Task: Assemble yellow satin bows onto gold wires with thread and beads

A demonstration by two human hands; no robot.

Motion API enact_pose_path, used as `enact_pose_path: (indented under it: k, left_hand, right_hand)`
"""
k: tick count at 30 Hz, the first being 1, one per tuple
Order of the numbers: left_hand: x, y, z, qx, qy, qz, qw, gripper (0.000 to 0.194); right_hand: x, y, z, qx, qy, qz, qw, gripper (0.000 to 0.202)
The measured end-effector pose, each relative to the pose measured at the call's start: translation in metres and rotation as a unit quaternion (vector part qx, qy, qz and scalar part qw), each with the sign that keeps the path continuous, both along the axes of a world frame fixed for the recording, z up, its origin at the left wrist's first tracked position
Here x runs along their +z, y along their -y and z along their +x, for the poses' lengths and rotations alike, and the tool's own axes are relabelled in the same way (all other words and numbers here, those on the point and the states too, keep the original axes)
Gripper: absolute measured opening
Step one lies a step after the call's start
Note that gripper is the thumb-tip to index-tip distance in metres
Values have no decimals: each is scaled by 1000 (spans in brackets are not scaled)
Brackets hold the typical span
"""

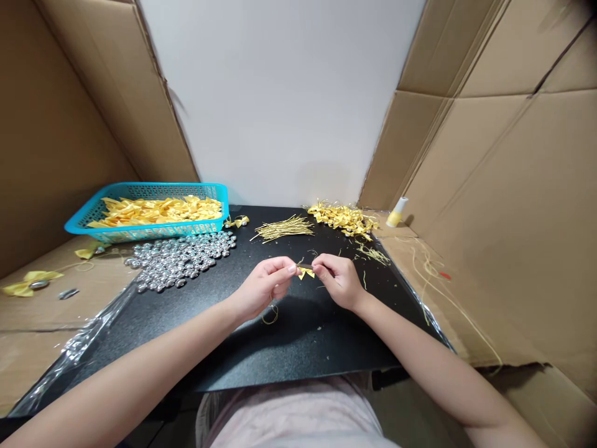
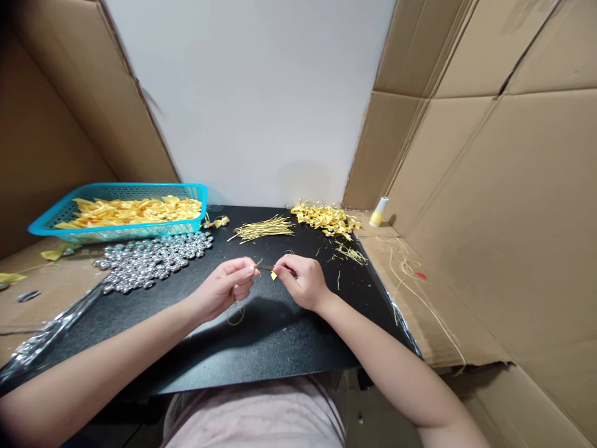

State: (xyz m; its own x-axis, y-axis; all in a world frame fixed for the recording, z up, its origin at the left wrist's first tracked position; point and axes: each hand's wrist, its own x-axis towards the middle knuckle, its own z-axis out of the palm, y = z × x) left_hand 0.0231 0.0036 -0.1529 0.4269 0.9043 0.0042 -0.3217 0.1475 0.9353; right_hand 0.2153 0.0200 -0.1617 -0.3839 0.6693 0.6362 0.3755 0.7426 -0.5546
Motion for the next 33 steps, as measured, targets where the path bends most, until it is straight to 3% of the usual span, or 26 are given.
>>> enact_pose_path:
  k: [33]
  left_hand:
    - [-1, -1, 0, 0, -20, -3, 1000, 38]
  right_hand:
    - [-2, -4, 2, -4, 16, -7, 1000, 42]
